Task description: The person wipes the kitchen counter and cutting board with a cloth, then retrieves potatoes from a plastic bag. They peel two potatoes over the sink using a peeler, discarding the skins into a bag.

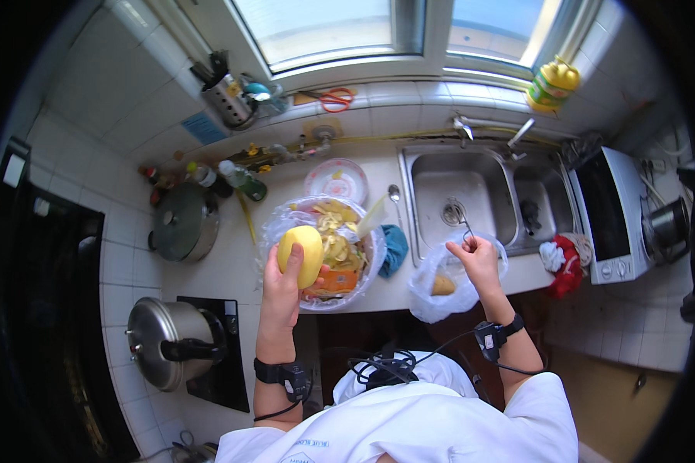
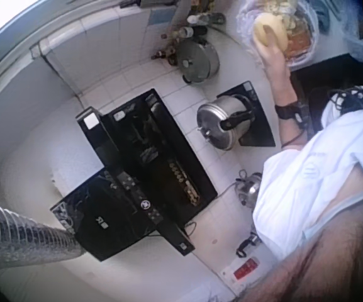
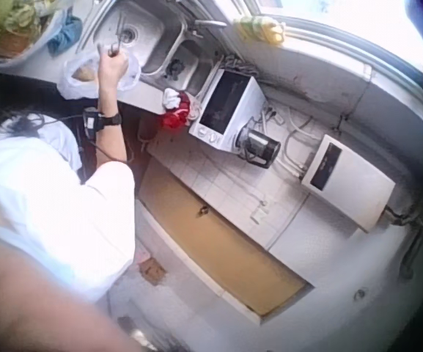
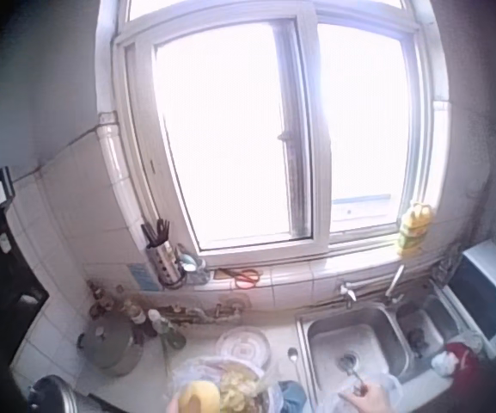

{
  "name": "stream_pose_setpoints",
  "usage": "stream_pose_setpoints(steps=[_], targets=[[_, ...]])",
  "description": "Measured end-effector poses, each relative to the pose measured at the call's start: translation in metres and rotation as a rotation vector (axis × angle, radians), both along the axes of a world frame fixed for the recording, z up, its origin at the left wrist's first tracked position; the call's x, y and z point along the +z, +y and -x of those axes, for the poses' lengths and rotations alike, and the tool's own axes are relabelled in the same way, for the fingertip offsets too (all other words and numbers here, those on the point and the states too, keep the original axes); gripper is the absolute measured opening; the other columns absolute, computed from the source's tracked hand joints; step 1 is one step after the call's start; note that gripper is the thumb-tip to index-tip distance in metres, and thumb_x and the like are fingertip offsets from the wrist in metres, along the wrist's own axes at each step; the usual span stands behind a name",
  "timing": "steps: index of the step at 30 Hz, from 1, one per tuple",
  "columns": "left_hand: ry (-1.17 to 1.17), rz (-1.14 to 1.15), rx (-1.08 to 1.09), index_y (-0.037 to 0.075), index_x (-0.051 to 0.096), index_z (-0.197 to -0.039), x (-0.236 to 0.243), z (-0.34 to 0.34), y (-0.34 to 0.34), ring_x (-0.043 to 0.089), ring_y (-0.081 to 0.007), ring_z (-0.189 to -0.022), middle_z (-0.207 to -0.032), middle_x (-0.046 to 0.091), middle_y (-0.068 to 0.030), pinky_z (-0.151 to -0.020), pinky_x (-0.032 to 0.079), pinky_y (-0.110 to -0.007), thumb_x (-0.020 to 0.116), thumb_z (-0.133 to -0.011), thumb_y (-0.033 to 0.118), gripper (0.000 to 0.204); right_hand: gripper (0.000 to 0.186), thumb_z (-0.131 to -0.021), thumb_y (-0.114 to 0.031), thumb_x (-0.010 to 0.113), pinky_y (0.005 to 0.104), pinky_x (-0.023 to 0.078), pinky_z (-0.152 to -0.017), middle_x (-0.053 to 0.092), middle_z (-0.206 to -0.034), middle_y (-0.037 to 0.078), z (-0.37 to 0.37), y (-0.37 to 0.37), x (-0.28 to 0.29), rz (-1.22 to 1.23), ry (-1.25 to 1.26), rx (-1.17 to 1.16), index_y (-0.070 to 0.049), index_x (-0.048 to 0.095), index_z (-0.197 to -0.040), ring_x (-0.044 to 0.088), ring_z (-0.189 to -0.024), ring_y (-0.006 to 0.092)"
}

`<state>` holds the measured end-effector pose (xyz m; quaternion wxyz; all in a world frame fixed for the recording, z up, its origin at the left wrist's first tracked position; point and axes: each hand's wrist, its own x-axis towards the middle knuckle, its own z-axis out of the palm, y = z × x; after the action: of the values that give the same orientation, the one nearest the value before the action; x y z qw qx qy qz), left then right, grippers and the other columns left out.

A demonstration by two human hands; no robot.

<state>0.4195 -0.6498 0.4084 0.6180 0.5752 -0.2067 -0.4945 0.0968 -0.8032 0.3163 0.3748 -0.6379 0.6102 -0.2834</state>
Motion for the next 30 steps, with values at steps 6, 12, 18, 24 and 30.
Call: stream_pose_setpoints(steps=[6,12,18,24,30], targets=[[0.272,-0.01,-0.294,0.003,0.047,-0.132,-0.027,0.088,-0.07,0.066,-0.0239,-0.104,-0.121,0.062,-0.0128,-0.088,0.056,-0.037,0.062,-0.101,0.023,0.039,0.034,-0.077,-0.02,0.085,0.041,0.048,-0.06,0.064,-0.065,0.014,0.085,0.012,-0.041,-0.034,0.3,-0.091,0.001,0.059,-0.07,0.063,-0.06,0.0307],[0.517,-0.216,-0.104,-0.002,0.049,-0.132,-0.128,0.141,-0.189,0.063,-0.0265,-0.111,-0.125,0.06,-0.0148,-0.094,0.053,-0.041,0.065,-0.098,0.016,0.042,0.028,-0.077,-0.016,0.085,0.0405,0.051,-0.064,0.067,-0.069,0.015,0.122,-0.027,-0.076,-0.092,0.217,-0.043,0.002,0.064,-0.078,0.066,-0.065,0.0306],[0.119,-0.251,0.376,-0.004,0.054,-0.127,-0.255,0.102,-0.325,0.065,-0.0255,-0.105,-0.118,0.065,-0.0147,-0.088,0.053,-0.039,0.078,-0.087,0.016,0.05,0.025,-0.08,-0.004,0.082,0.0293,0.051,-0.056,0.062,-0.064,0.006,0.15,-0.055,-0.08,-0.234,0.01,0.159,0.004,0.059,-0.076,0.059,-0.058,0.0103],[-0.276,-0.55,0.287,0.002,0.057,-0.129,-0.303,0.048,-0.385,0.068,-0.0287,-0.105,-0.119,0.067,-0.0143,-0.087,0.056,-0.04,0.084,-0.08,0.016,0.057,0.023,-0.081,0.0,0.081,0.027,0.049,-0.049,0.053,-0.061,0.002,0.171,-0.075,-0.077,-0.453,-0.14,0.176,0.005,0.058,-0.076,0.055,-0.055,0.0076],[-0.793,-0.782,0.436,0.004,0.07,-0.109,-0.279,0.039,-0.377,0.067,-0.039,-0.101,-0.112,0.069,-0.0189,-0.093,0.053,-0.049,0.078,-0.084,0.027,0.035,0.03,-0.08,0.001,0.081,0.0257,0.049,-0.049,0.051,-0.063,0.0,0.172,-0.104,-0.075,-0.492,-0.152,0.12,0.003,0.052,-0.071,0.049,-0.055,0.006]])
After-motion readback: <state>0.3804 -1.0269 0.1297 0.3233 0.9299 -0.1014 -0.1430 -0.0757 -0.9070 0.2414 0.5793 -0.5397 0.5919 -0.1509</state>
